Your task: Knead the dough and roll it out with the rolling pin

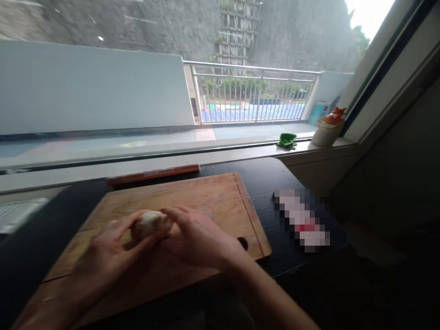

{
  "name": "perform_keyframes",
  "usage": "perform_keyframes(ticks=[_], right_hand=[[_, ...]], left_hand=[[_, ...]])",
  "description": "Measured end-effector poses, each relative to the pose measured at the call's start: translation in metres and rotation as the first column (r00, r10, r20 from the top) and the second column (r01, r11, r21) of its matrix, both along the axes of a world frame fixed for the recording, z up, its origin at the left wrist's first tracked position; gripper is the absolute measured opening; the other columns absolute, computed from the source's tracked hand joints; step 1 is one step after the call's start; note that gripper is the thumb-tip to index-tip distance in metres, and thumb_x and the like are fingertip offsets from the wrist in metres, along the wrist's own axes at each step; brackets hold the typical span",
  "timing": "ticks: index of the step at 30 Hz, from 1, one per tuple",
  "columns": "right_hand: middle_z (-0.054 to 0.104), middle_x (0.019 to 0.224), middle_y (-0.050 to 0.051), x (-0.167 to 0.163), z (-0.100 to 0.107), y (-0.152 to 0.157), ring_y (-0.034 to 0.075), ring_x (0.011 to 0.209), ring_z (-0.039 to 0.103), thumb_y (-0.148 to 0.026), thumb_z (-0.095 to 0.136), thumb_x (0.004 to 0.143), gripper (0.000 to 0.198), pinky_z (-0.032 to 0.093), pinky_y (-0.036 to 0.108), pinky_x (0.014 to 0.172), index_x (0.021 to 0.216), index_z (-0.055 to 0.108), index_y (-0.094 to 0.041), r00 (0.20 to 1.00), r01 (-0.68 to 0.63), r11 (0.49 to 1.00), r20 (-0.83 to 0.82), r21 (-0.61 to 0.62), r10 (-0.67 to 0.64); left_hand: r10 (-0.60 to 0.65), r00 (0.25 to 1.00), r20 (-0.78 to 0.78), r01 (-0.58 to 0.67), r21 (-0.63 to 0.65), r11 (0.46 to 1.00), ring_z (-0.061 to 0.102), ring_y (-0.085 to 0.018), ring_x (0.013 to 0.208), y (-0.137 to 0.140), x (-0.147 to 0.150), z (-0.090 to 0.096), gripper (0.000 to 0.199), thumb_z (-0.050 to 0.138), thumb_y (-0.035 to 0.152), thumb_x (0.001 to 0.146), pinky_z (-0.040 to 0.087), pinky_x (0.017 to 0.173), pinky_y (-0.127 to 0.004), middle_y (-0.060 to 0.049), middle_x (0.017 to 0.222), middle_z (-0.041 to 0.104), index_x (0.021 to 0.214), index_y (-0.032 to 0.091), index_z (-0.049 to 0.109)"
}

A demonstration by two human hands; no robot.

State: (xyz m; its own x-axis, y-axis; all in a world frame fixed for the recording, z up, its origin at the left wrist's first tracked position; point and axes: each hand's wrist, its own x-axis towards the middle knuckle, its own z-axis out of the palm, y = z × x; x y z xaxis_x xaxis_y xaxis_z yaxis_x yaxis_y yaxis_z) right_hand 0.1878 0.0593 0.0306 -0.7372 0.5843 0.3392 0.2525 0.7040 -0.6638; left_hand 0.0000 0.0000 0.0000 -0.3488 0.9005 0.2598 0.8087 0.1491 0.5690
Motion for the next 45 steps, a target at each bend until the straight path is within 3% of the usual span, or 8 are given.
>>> perform_keyframes(ticks=[7, 16, 21, 29, 33, 36, 38, 45], right_hand=[[0.057, 0.119, 0.004, -0.004, 0.010, 0.015, 0.017, 0.101, 0.057, -0.028, 0.063, 0.077, 0.053, 0.047, 0.032, 0.086, 0.127, 0.048, -0.026, 0.996, -0.077, 0.987, -0.052, -0.142, 0.070], [0.052, 0.125, 0.006, -0.027, 0.037, -0.011, 0.018, 0.103, 0.055, -0.036, 0.066, 0.073, 0.060, 0.045, 0.034, 0.089, 0.129, 0.046, -0.026, 0.996, -0.034, 0.995, -0.082, -0.094, 0.027], [0.063, 0.106, 0.008, -0.032, 0.011, -0.012, 0.017, 0.089, 0.060, -0.031, 0.051, 0.084, 0.032, 0.047, 0.030, 0.079, 0.113, 0.059, -0.019, 0.994, 0.099, 0.968, -0.016, -0.232, -0.105], [0.061, 0.094, 0.007, -0.067, -0.020, -0.039, 0.020, 0.096, 0.052, -0.028, 0.049, 0.081, 0.017, 0.038, 0.033, 0.085, 0.087, 0.063, -0.021, 0.902, 0.402, 0.863, 0.030, 0.306, -0.431], [0.059, 0.070, 0.003, -0.070, -0.023, -0.007, 0.015, 0.068, 0.055, -0.034, 0.053, 0.076, 0.018, 0.042, 0.025, 0.061, 0.073, 0.061, -0.018, 0.872, 0.480, 0.864, -0.024, -0.148, -0.489], [0.052, 0.059, 0.000, -0.059, -0.006, 0.015, 0.011, 0.049, 0.048, -0.045, 0.053, 0.076, 0.030, 0.035, 0.021, 0.043, 0.076, 0.059, -0.016, 0.918, 0.298, 0.781, -0.060, -0.549, -0.393], [0.052, 0.063, 0.000, -0.049, 0.006, 0.015, 0.010, 0.050, 0.047, -0.048, 0.053, 0.076, 0.034, 0.035, 0.020, 0.041, 0.080, 0.060, -0.015, 0.947, 0.134, 0.794, -0.158, -0.593, -0.278], [0.057, 0.098, 0.007, -0.044, 0.001, -0.003, 0.015, 0.089, 0.055, -0.032, 0.036, 0.090, 0.035, 0.044, 0.028, 0.081, 0.085, 0.067, -0.018, 0.972, 0.145, 0.985, -0.172, -0.093, -0.159]], left_hand=[[-0.146, 0.899, 0.413, 0.135, 0.056, 0.989, 0.061, -0.022, 0.097, -0.005, -0.008, 0.026, 0.055, 0.052, 0.056, 0.077, 0.048, 0.086, -0.033, -0.006, 0.105, 0.066, 0.117, 0.018, 0.055], [-0.316, 0.875, 0.368, 0.306, 0.086, 0.948, 0.064, -0.020, 0.085, -0.019, 0.001, 0.077, 0.052, 0.029, 0.055, 0.088, 0.048, 0.077, -0.030, -0.004, 0.090, 0.069, 0.112, 0.018, 0.058], [-0.062, 0.998, 0.018, 0.059, 0.141, 0.988, 0.060, -0.021, 0.099, -0.038, -0.021, 0.054, 0.042, 0.033, 0.047, 0.089, 0.041, 0.093, -0.034, -0.004, 0.101, 0.068, 0.102, 0.021, 0.063], [0.052, 0.987, -0.149, -0.027, 0.169, 0.985, 0.059, -0.019, 0.098, -0.048, -0.067, 0.003, 0.031, 0.038, 0.035, 0.088, 0.042, 0.091, -0.034, -0.003, 0.103, 0.067, 0.101, 0.022, 0.063], [-0.012, 0.995, -0.100, 0.028, 0.167, 0.986, 0.058, -0.017, 0.099, -0.054, -0.080, -0.005, 0.031, 0.040, 0.034, 0.087, 0.042, 0.092, -0.033, -0.004, 0.104, 0.066, 0.105, 0.021, 0.061], [-0.026, 0.999, -0.032, 0.031, 0.178, 0.983, 0.058, -0.017, 0.102, -0.056, -0.084, -0.008, 0.031, 0.040, 0.034, 0.088, 0.044, 0.091, -0.032, -0.005, 0.107, 0.065, 0.107, 0.020, 0.060], [-0.005, 0.999, -0.041, 0.013, 0.185, 0.983, 0.057, -0.018, 0.103, -0.055, -0.083, -0.012, 0.031, 0.039, 0.032, 0.087, 0.044, 0.091, -0.033, -0.006, 0.108, 0.064, 0.107, 0.019, 0.059], [0.125, 0.973, -0.194, -0.090, 0.181, 0.979, 0.056, -0.021, 0.102, -0.060, -0.066, -0.016, 0.031, 0.039, 0.028, 0.085, 0.043, 0.089, -0.037, -0.007, 0.107, 0.063, 0.108, 0.018, 0.056]])
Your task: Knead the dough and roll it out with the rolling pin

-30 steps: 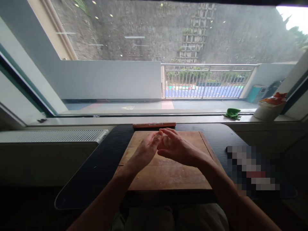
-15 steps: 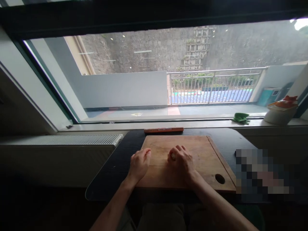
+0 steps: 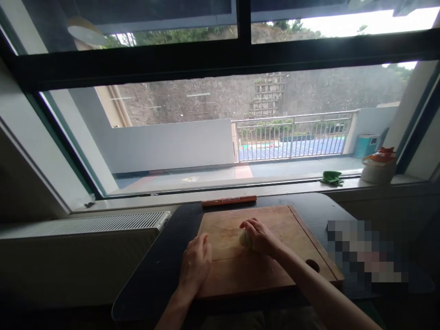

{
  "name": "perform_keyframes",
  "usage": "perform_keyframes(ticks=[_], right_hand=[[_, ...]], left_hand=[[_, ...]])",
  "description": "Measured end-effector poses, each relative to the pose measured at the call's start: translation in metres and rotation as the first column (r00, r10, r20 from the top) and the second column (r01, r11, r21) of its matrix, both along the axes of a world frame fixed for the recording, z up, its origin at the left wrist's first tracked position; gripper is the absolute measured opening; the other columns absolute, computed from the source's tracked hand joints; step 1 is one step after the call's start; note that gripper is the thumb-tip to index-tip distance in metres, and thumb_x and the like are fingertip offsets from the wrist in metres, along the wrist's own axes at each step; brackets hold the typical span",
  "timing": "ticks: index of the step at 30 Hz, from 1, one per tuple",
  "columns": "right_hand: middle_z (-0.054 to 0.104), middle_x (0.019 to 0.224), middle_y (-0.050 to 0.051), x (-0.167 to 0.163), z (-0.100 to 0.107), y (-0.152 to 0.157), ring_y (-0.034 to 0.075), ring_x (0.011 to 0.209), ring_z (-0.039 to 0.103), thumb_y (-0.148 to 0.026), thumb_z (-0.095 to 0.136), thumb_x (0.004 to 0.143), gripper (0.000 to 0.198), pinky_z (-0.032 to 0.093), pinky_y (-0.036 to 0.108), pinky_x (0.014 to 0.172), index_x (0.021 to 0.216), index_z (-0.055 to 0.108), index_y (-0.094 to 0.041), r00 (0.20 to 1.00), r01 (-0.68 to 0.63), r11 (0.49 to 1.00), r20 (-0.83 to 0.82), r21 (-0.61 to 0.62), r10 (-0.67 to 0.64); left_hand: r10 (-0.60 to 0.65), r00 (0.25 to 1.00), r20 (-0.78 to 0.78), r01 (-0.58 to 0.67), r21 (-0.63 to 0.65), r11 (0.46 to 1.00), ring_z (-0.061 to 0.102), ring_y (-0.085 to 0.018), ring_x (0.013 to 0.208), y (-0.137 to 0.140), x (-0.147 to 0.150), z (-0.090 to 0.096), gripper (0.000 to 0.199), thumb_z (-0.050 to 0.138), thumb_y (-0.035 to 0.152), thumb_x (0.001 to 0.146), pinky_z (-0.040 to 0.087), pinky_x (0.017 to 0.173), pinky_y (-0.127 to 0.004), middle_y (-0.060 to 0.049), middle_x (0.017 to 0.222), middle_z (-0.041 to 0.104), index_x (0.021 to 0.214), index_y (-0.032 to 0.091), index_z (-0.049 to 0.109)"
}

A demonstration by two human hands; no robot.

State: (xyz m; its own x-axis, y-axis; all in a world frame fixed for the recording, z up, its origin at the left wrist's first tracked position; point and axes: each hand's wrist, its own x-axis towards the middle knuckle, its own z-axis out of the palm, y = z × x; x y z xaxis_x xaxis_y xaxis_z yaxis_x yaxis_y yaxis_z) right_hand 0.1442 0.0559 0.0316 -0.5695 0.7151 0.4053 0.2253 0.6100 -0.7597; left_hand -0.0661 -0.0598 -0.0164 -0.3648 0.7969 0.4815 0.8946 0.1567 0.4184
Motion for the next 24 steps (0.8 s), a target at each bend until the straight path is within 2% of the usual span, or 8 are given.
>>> perform_keyframes(ticks=[3, 7, 12, 15, 17, 19, 22, 24], right_hand=[[0.058, 0.096, 0.007, -0.004, 0.001, 0.002, 0.016, 0.090, 0.054, -0.026, 0.039, 0.090, 0.030, 0.041, 0.028, 0.083, 0.087, 0.067, -0.018, 0.969, 0.076, 0.963, 0.210, 0.258, -0.133], [0.061, 0.085, 0.008, -0.013, 0.007, -0.013, 0.016, 0.074, 0.055, -0.025, 0.041, 0.087, 0.030, 0.041, 0.027, 0.067, 0.076, 0.067, -0.017, 0.873, 0.025, 0.950, 0.457, 0.310, -0.172], [0.063, 0.088, 0.008, -0.032, -0.011, -0.033, 0.020, 0.087, 0.055, -0.031, 0.046, 0.084, 0.026, 0.039, 0.027, 0.074, 0.076, 0.067, -0.019, 0.855, 0.264, 0.874, 0.319, 0.409, -0.408], [0.065, 0.078, 0.006, -0.035, -0.020, -0.019, 0.016, 0.073, 0.056, -0.033, 0.046, 0.082, 0.027, 0.038, 0.025, 0.068, 0.070, 0.066, -0.020, 0.872, 0.334, 0.901, 0.274, 0.277, -0.407], [0.062, 0.065, 0.004, -0.033, -0.021, -0.004, 0.013, 0.061, 0.053, -0.034, 0.043, 0.083, 0.033, 0.037, 0.024, 0.061, 0.062, 0.062, -0.019, 0.893, 0.384, 0.917, 0.210, 0.110, -0.399], [0.057, 0.058, 0.002, -0.029, -0.019, 0.007, 0.012, 0.056, 0.051, -0.036, 0.037, 0.084, 0.038, 0.036, 0.022, 0.056, 0.059, 0.059, -0.017, 0.910, 0.413, 0.906, 0.066, -0.095, -0.408], [0.053, 0.059, -0.001, -0.016, -0.018, 0.008, 0.010, 0.051, 0.049, -0.044, 0.031, 0.087, 0.040, 0.036, 0.020, 0.049, 0.073, 0.057, -0.017, 0.891, 0.325, 0.874, -0.194, -0.361, -0.411], [0.054, 0.067, -0.001, -0.003, -0.018, 0.002, 0.010, 0.056, 0.051, -0.047, 0.035, 0.086, 0.036, 0.040, 0.021, 0.052, 0.080, 0.055, -0.017, 0.896, 0.229, 0.903, -0.285, -0.363, -0.342]], left_hand=[[0.022, 0.997, -0.075, -0.020, 0.020, 1.000, 0.056, -0.023, 0.104, -0.010, 0.011, 0.005, 0.030, 0.041, 0.027, 0.084, 0.040, 0.091, -0.039, -0.006, 0.107, 0.063, 0.108, 0.021, 0.057], [-0.055, 0.995, -0.083, 0.058, 0.038, 0.998, 0.052, -0.023, 0.110, -0.015, 0.036, 0.011, 0.032, 0.041, 0.027, 0.084, 0.035, 0.098, -0.043, -0.006, 0.113, 0.061, 0.113, 0.022, 0.055], [-0.143, 0.984, 0.107, 0.141, 0.023, 0.990, 0.056, -0.020, 0.104, 0.002, 0.058, 0.009, 0.030, 0.039, 0.024, 0.085, 0.041, 0.094, -0.039, -0.004, 0.110, 0.061, 0.111, 0.022, 0.054], [-0.171, 0.967, 0.188, 0.165, 0.047, 0.985, 0.058, -0.019, 0.100, 0.010, 0.058, 0.004, 0.030, 0.040, 0.024, 0.085, 0.043, 0.093, -0.038, -0.005, 0.108, 0.062, 0.111, 0.021, 0.055], [-0.182, 0.957, 0.225, 0.171, 0.066, 0.983, 0.059, -0.019, 0.100, 0.010, 0.056, 0.002, 0.030, 0.041, 0.024, 0.084, 0.044, 0.093, -0.038, -0.006, 0.108, 0.062, 0.110, 0.020, 0.055], [-0.178, 0.951, 0.253, 0.166, 0.068, 0.984, 0.059, -0.020, 0.101, 0.009, 0.053, 0.001, 0.029, 0.042, 0.025, 0.084, 0.044, 0.094, -0.039, -0.007, 0.109, 0.062, 0.109, 0.019, 0.055], [-0.158, 0.953, 0.258, 0.148, 0.058, 0.987, 0.058, -0.021, 0.105, 0.009, 0.051, 0.000, 0.030, 0.043, 0.027, 0.083, 0.044, 0.094, -0.039, -0.007, 0.110, 0.062, 0.109, 0.018, 0.055], [-0.158, 0.957, 0.245, 0.152, 0.045, 0.987, 0.057, -0.021, 0.107, 0.010, 0.050, 0.000, 0.032, 0.043, 0.028, 0.083, 0.044, 0.095, -0.039, -0.007, 0.110, 0.062, 0.111, 0.019, 0.055]])
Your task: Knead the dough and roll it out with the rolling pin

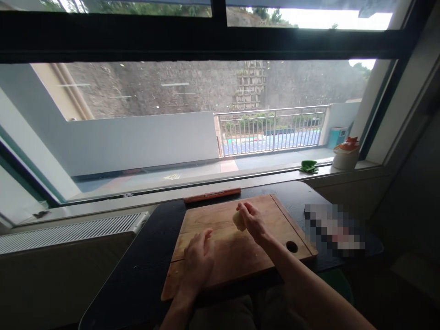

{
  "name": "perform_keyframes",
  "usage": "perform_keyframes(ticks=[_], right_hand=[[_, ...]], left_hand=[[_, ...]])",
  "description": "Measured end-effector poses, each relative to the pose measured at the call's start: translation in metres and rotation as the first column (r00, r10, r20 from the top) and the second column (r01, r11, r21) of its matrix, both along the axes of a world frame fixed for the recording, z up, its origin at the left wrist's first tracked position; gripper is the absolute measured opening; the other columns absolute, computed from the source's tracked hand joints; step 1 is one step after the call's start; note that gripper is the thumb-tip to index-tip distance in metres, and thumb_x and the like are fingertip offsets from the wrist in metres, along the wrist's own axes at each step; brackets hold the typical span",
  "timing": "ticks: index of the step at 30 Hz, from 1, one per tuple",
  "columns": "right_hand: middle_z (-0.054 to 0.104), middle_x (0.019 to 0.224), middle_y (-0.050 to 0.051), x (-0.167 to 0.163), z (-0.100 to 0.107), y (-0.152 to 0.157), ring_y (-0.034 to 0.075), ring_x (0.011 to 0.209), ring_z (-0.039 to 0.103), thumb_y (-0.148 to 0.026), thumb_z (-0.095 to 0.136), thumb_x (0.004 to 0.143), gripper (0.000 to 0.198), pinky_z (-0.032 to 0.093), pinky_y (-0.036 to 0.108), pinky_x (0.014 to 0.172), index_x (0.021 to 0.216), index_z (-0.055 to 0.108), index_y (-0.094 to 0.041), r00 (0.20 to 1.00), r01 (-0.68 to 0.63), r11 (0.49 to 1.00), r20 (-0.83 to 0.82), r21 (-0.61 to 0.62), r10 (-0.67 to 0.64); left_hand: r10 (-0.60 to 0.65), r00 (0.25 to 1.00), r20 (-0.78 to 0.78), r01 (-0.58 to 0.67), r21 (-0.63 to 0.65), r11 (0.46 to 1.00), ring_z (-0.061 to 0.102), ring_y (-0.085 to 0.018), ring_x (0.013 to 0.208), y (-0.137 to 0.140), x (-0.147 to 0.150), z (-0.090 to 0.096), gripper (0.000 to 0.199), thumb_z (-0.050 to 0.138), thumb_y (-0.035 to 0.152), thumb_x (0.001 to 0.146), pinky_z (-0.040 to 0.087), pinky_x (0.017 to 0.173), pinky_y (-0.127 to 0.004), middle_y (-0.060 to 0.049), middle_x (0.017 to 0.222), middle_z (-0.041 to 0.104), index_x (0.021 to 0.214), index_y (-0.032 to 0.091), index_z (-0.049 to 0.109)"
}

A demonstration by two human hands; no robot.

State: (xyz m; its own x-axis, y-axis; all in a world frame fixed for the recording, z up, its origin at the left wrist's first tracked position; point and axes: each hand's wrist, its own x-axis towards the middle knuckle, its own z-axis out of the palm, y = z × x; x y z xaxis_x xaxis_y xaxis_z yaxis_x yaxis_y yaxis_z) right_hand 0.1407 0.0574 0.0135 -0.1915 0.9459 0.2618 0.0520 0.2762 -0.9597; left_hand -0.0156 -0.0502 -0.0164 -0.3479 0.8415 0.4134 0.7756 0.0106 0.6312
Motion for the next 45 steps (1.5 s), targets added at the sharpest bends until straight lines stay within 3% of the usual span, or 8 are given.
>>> perform_keyframes(ticks=[8, 15, 22, 27, 30, 33, 37, 45], right_hand=[[0.056, 0.102, 0.005, 0.036, 0.016, -0.019, 0.016, 0.089, 0.052, -0.024, 0.048, 0.078, 0.029, 0.041, 0.028, 0.076, 0.104, 0.060, -0.022, 0.823, -0.109, 0.950, 0.563, 0.292, -0.078], [0.062, 0.093, 0.007, 0.007, 0.009, -0.042, 0.021, 0.093, 0.051, -0.039, 0.045, 0.082, 0.027, 0.039, 0.030, 0.073, 0.082, 0.064, -0.020, 0.597, -0.209, 0.877, 0.767, 0.432, -0.236], [0.065, 0.074, 0.007, 0.002, 0.014, -0.007, 0.017, 0.069, 0.056, -0.032, 0.041, 0.081, 0.030, 0.037, 0.027, 0.064, 0.069, 0.065, -0.017, 0.683, 0.000, 0.992, 0.725, 0.123, -0.090], [0.066, 0.070, 0.004, 0.006, 0.014, 0.003, 0.014, 0.061, 0.057, -0.029, 0.039, 0.082, 0.033, 0.037, 0.022, 0.055, 0.074, 0.068, -0.016, 0.804, -0.219, 0.968, 0.541, -0.119, 0.248], [0.065, 0.072, 0.003, 0.003, 0.009, 0.000, 0.012, 0.063, 0.056, -0.032, 0.043, 0.084, 0.032, 0.037, 0.021, 0.058, 0.070, 0.068, -0.018, 0.804, -0.295, 0.955, 0.534, -0.024, 0.261], [0.064, 0.081, 0.004, -0.003, 0.012, -0.003, 0.013, 0.073, 0.055, -0.036, 0.040, 0.088, 0.035, 0.035, 0.022, 0.065, 0.071, 0.066, -0.018, 0.838, -0.119, 0.979, 0.545, 0.166, 0.010], [0.060, 0.076, 0.003, -0.005, 0.021, -0.017, 0.012, 0.068, 0.051, -0.041, 0.034, 0.092, 0.044, 0.030, 0.024, 0.064, 0.065, 0.059, -0.018, 0.799, -0.050, 0.908, 0.561, 0.416, -0.214], [0.059, 0.080, 0.000, 0.020, 0.002, -0.070, 0.012, 0.077, 0.051, -0.044, 0.044, 0.088, 0.031, 0.032, 0.023, 0.072, 0.074, 0.059, -0.021, 0.794, -0.240, 0.840, 0.596, 0.487, -0.119]], left_hand=[[-0.026, 0.998, -0.054, 0.026, -0.004, 1.000, 0.056, -0.021, 0.106, 0.002, 0.001, 0.000, 0.032, 0.043, 0.026, 0.082, 0.043, 0.096, -0.038, -0.006, 0.110, 0.060, 0.111, 0.019, 0.054], [-0.031, 0.998, -0.062, 0.032, 0.016, 0.999, 0.055, -0.021, 0.104, 0.000, 0.004, -0.001, 0.029, 0.044, 0.024, 0.081, 0.043, 0.096, -0.039, -0.006, 0.107, 0.060, 0.107, 0.019, 0.056], [-0.034, 0.999, -0.029, 0.035, 0.050, 0.998, 0.056, -0.020, 0.102, 0.001, 0.002, -0.004, 0.028, 0.044, 0.023, 0.081, 0.043, 0.096, -0.039, -0.006, 0.105, 0.060, 0.105, 0.018, 0.056], [-0.016, 1.000, -0.024, 0.018, 0.093, 0.995, 0.055, -0.021, 0.105, 0.000, -0.002, -0.005, 0.030, 0.044, 0.022, 0.079, 0.043, 0.095, -0.040, -0.006, 0.107, 0.061, 0.105, 0.018, 0.057], [-0.021, 1.000, -0.022, 0.023, 0.109, 0.994, 0.055, -0.022, 0.107, -0.001, 0.000, -0.002, 0.029, 0.045, 0.022, 0.077, 0.043, 0.095, -0.040, -0.006, 0.108, 0.062, 0.103, 0.019, 0.058], [-0.026, 1.000, -0.018, 0.028, 0.106, 0.994, 0.054, -0.022, 0.107, -0.002, 0.002, 0.001, 0.030, 0.045, 0.022, 0.077, 0.044, 0.094, -0.040, -0.006, 0.108, 0.062, 0.103, 0.019, 0.059], [-0.018, 1.000, -0.014, 0.019, 0.092, 0.996, 0.055, -0.023, 0.107, -0.004, 0.003, 0.003, 0.029, 0.044, 0.024, 0.078, 0.044, 0.093, -0.042, -0.006, 0.107, 0.062, 0.102, 0.018, 0.058], [-0.027, 1.000, 0.011, 0.026, 0.094, 0.995, 0.055, -0.021, 0.106, -0.004, 0.003, -0.001, 0.025, 0.045, 0.023, 0.079, 0.043, 0.095, -0.041, -0.005, 0.107, 0.061, 0.101, 0.020, 0.057]])
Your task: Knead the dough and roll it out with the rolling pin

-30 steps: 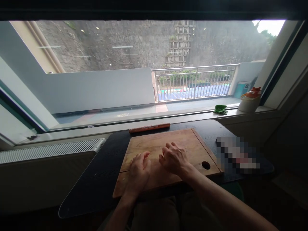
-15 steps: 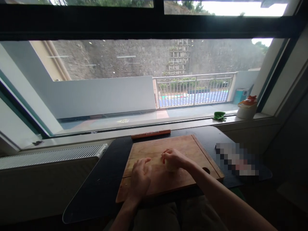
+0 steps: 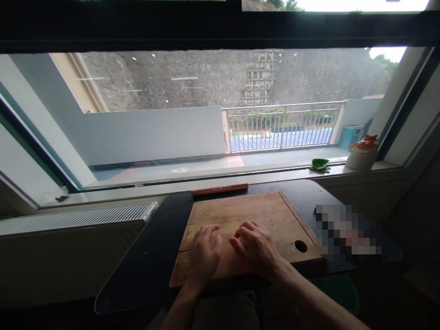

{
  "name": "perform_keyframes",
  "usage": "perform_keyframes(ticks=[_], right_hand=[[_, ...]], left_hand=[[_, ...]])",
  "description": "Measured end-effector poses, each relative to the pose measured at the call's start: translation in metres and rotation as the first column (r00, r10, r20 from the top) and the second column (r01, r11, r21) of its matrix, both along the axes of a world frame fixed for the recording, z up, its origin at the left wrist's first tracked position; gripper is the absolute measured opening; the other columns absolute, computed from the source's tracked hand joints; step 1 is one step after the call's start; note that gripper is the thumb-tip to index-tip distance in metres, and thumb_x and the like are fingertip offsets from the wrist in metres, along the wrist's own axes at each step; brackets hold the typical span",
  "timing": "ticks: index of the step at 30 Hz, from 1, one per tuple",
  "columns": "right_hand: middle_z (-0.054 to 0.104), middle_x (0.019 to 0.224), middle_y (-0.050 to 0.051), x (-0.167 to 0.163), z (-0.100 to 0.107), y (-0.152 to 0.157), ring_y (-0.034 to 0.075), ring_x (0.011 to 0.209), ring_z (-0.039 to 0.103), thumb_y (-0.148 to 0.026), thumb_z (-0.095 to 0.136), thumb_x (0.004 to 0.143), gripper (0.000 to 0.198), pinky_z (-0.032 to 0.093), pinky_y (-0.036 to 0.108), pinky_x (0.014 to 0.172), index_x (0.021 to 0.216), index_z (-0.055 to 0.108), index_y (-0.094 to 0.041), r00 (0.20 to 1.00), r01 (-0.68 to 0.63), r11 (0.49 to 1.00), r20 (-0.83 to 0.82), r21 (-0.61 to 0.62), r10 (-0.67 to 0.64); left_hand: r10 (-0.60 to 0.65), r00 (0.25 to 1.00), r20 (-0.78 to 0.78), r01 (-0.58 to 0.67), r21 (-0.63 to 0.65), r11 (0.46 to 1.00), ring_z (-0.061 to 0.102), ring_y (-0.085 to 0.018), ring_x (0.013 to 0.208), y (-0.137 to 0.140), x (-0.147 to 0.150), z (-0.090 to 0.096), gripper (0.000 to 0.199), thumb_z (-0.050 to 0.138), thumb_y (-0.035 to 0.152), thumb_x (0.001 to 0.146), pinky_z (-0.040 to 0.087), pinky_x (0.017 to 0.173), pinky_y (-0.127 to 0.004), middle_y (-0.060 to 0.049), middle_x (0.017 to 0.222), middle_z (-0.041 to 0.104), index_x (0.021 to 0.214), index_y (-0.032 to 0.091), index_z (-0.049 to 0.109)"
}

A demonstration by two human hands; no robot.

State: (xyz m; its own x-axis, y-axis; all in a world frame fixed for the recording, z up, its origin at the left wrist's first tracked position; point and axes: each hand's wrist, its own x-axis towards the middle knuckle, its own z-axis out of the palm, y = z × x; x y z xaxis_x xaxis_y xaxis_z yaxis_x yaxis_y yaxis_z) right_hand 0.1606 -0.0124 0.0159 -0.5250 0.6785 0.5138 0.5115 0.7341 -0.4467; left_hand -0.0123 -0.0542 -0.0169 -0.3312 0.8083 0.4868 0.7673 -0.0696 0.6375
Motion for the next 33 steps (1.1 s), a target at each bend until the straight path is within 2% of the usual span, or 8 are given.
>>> perform_keyframes(ticks=[4, 7, 11, 16, 22, 25, 29, 33], right_hand=[[0.059, 0.081, 0.001, -0.005, -0.006, 0.007, 0.015, 0.082, 0.050, -0.038, 0.058, 0.076, 0.017, 0.034, 0.026, 0.075, 0.073, 0.058, -0.021, 0.999, 0.032, 0.999, -0.018, 0.005, -0.032], [0.056, 0.064, 0.001, -0.015, -0.007, 0.031, 0.013, 0.066, 0.048, -0.032, 0.052, 0.078, 0.023, 0.034, 0.025, 0.066, 0.059, 0.053, -0.019, 0.992, 0.085, 0.984, -0.078, -0.158, -0.098], [0.047, 0.052, 0.000, -0.021, -0.007, 0.064, 0.011, 0.051, 0.042, -0.046, 0.042, 0.083, 0.039, 0.034, 0.024, 0.053, 0.058, 0.051, -0.018, 0.913, -0.058, 0.822, -0.363, -0.566, -0.186], [0.059, 0.079, 0.003, 0.000, -0.009, 0.078, 0.013, 0.066, 0.053, -0.056, 0.034, 0.085, 0.046, 0.041, 0.023, 0.056, 0.093, 0.058, -0.018, 0.776, -0.359, 0.700, -0.614, -0.617, -0.144], [0.061, 0.097, 0.007, 0.032, 0.011, 0.076, 0.017, 0.082, 0.056, -0.026, 0.044, 0.080, 0.031, 0.043, 0.027, 0.068, 0.106, 0.060, -0.018, 0.942, -0.105, 0.837, -0.325, -0.536, -0.090], [0.062, 0.102, 0.007, 0.020, 0.021, 0.063, 0.018, 0.090, 0.056, -0.027, 0.040, 0.082, 0.030, 0.041, 0.030, 0.075, 0.096, 0.065, -0.021, 0.991, 0.015, 0.916, -0.119, -0.401, -0.068], [0.066, 0.090, 0.011, -0.011, 0.018, 0.034, 0.023, 0.091, 0.057, -0.044, 0.042, 0.083, 0.037, 0.040, 0.034, 0.077, 0.078, 0.069, -0.019, 0.970, 0.194, 0.953, 0.187, -0.232, -0.152], [0.068, 0.078, 0.014, -0.027, 0.011, 0.019, 0.024, 0.080, 0.061, -0.045, 0.038, 0.086, 0.044, 0.039, 0.034, 0.076, 0.071, 0.069, -0.017, 0.930, 0.259, 0.962, 0.291, -0.083, -0.225]], left_hand=[[-0.001, 1.000, 0.005, 0.001, -0.004, 1.000, 0.055, -0.020, 0.105, -0.002, 0.001, 0.001, 0.024, 0.046, 0.023, 0.080, 0.043, 0.096, -0.039, -0.004, 0.106, 0.061, 0.102, 0.020, 0.056], [-0.004, 1.000, -0.006, 0.004, -0.014, 1.000, 0.055, -0.021, 0.106, -0.002, 0.001, 0.002, 0.024, 0.046, 0.024, 0.080, 0.042, 0.097, -0.040, -0.004, 0.106, 0.061, 0.101, 0.020, 0.057], [0.020, 1.000, 0.017, -0.020, -0.013, 1.000, 0.056, -0.021, 0.104, 0.000, 0.000, 0.004, 0.026, 0.047, 0.024, 0.078, 0.044, 0.095, -0.040, -0.005, 0.106, 0.062, 0.101, 0.019, 0.059], [0.040, 0.996, 0.081, -0.040, -0.006, 0.999, 0.058, -0.021, 0.103, 0.003, -0.002, 0.005, 0.030, 0.048, 0.026, 0.077, 0.046, 0.092, -0.038, -0.006, 0.108, 0.062, 0.104, 0.018, 0.059], [0.019, 0.998, 0.055, -0.019, -0.011, 1.000, 0.058, -0.021, 0.103, 0.002, -0.001, 0.003, 0.029, 0.047, 0.026, 0.079, 0.046, 0.092, -0.039, -0.007, 0.108, 0.062, 0.104, 0.018, 0.059], [0.011, 1.000, 0.022, -0.011, -0.001, 1.000, 0.057, -0.021, 0.103, 0.002, -0.001, 0.002, 0.026, 0.047, 0.026, 0.079, 0.045, 0.092, -0.040, -0.006, 0.106, 0.061, 0.101, 0.019, 0.059], [0.011, 1.000, -0.027, -0.010, 0.004, 1.000, 0.056, -0.022, 0.101, 0.000, -0.001, 0.001, 0.023, 0.048, 0.027, 0.080, 0.043, 0.094, -0.041, -0.005, 0.103, 0.060, 0.099, 0.019, 0.058], [0.003, 1.000, -0.031, -0.004, -0.012, 1.000, 0.055, -0.021, 0.102, -0.001, 0.001, 0.001, 0.022, 0.047, 0.026, 0.081, 0.042, 0.095, -0.040, -0.005, 0.103, 0.060, 0.099, 0.020, 0.057]])
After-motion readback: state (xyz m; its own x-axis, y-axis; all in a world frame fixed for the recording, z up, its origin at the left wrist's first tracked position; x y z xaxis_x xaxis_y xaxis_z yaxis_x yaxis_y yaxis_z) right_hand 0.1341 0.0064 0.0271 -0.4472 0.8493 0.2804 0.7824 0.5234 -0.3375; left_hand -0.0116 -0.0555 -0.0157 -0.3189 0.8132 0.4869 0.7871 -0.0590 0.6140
